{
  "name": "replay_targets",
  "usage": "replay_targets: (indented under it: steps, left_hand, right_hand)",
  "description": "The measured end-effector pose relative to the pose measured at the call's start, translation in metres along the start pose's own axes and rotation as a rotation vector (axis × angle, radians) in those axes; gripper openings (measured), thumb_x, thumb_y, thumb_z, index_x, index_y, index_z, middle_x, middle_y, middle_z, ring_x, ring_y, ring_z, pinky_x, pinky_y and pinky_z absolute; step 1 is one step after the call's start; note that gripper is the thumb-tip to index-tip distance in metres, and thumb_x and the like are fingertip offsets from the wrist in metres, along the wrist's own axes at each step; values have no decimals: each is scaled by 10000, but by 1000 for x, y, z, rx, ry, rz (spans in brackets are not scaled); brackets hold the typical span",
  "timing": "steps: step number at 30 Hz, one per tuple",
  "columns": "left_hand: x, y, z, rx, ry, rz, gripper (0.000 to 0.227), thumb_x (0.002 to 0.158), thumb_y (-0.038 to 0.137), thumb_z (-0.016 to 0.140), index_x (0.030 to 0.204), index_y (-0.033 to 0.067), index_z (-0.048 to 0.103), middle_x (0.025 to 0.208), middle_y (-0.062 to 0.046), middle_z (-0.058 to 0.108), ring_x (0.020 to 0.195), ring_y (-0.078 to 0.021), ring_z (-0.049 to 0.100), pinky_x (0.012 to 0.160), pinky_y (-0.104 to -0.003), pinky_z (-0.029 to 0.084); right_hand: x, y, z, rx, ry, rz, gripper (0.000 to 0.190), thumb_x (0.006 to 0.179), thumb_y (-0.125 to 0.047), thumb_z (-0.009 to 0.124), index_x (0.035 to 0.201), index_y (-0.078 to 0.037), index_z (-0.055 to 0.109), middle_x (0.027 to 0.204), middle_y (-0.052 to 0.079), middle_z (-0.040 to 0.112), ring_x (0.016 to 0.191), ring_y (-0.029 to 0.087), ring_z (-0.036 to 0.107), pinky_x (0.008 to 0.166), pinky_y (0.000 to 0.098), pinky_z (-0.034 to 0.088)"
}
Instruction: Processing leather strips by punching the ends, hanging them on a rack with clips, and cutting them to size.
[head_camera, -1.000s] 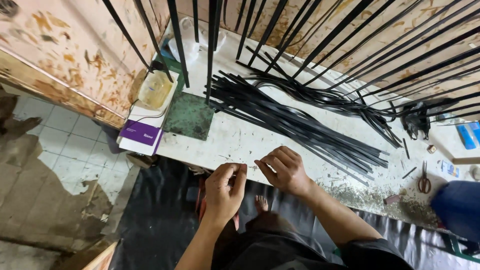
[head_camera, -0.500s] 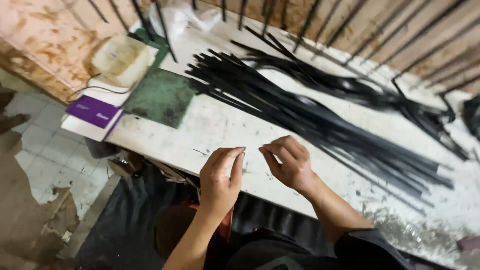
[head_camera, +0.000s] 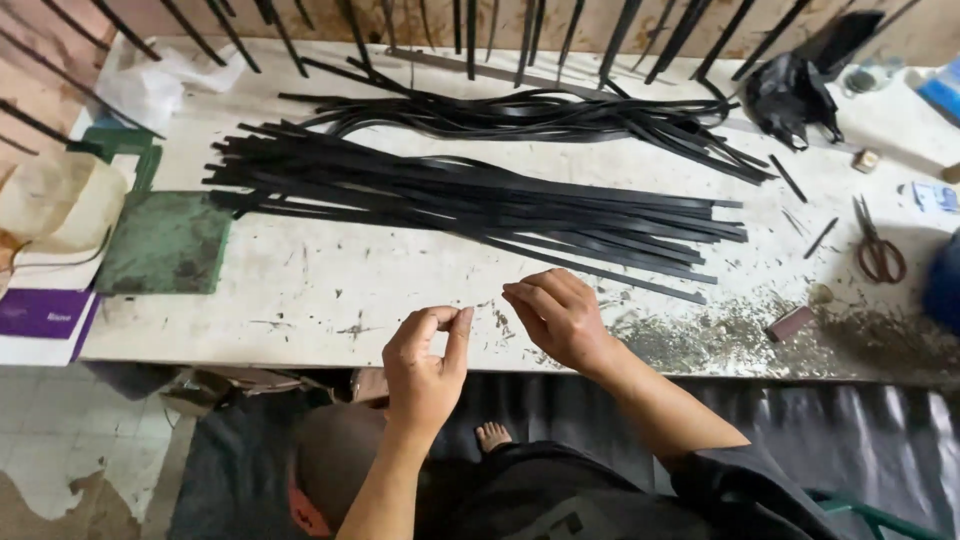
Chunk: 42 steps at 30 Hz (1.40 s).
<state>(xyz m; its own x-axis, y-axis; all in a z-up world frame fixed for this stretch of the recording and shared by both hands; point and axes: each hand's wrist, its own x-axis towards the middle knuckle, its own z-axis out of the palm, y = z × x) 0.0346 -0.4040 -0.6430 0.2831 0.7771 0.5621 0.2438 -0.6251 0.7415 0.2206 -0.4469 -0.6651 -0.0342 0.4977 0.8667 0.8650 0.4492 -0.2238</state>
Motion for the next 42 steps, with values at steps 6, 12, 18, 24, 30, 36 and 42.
replay_targets:
  steps: [6, 12, 18, 24, 30, 36, 42]
  left_hand:
    - [-6, 10, 29, -41, -90, 0, 178, 931, 161, 766, 766, 116, 716, 632, -19, 684, 647, -215, 724, 640, -324, 590]
    - [-2, 14, 57, -122, -243, 58, 124, 954, 134, 728, 836, 95, 739, 675, -55, 717, 691, -249, 747, 661, -349, 603]
    - [11, 24, 75, -233, -380, 122, 73, 969, 63, 675, 972, 51, 747, 810, -98, 732, 816, -314, 750, 736, -390, 603]
    - [22, 29, 93, -278, -434, 156, 65, 953, 77, 712, 979, 30, 748, 776, -94, 706, 787, -300, 748, 739, -375, 606]
    - [30, 29, 130, -252, -473, 177, 55, 933, 109, 746, 895, 70, 755, 727, -51, 706, 735, -260, 749, 696, -355, 601]
    - [40, 38, 199, -199, -480, 160, 121, 932, 169, 756, 833, 106, 725, 681, -42, 691, 708, -257, 737, 671, -353, 584]
    - [59, 44, 273, -124, -505, 79, 98, 957, 155, 719, 895, 86, 753, 758, -83, 739, 787, -304, 754, 720, -378, 593]
  right_hand:
    - [-26, 19, -28, -54, 19, 82, 115, 858, 25, 760, 827, -45, 675, 729, 91, 648, 571, 282, 617, 543, 348, 523]
    - [-44, 26, -55, -188, 73, 130, 165, 859, -17, 771, 768, -81, 649, 700, 72, 615, 576, 274, 597, 583, 343, 512]
    - [-63, 27, -71, -272, 84, 223, 130, 884, -19, 743, 791, -62, 664, 721, 89, 627, 586, 280, 602, 565, 342, 520]
    - [-74, 29, -80, -371, 89, 296, 51, 912, 9, 712, 901, -35, 733, 810, 104, 673, 649, 289, 658, 596, 343, 547]
    - [-83, 60, -100, -407, 83, 312, 58, 911, -5, 715, 936, -51, 739, 749, 89, 642, 612, 272, 634, 575, 322, 544]
    - [-104, 134, -116, -413, 90, 256, 140, 914, -132, 750, 801, -113, 670, 637, 9, 557, 557, 224, 557, 667, 342, 512]
    - [-123, 208, -132, -332, 30, 339, 125, 845, -32, 767, 782, -81, 672, 637, 45, 571, 551, 244, 575, 581, 344, 492]
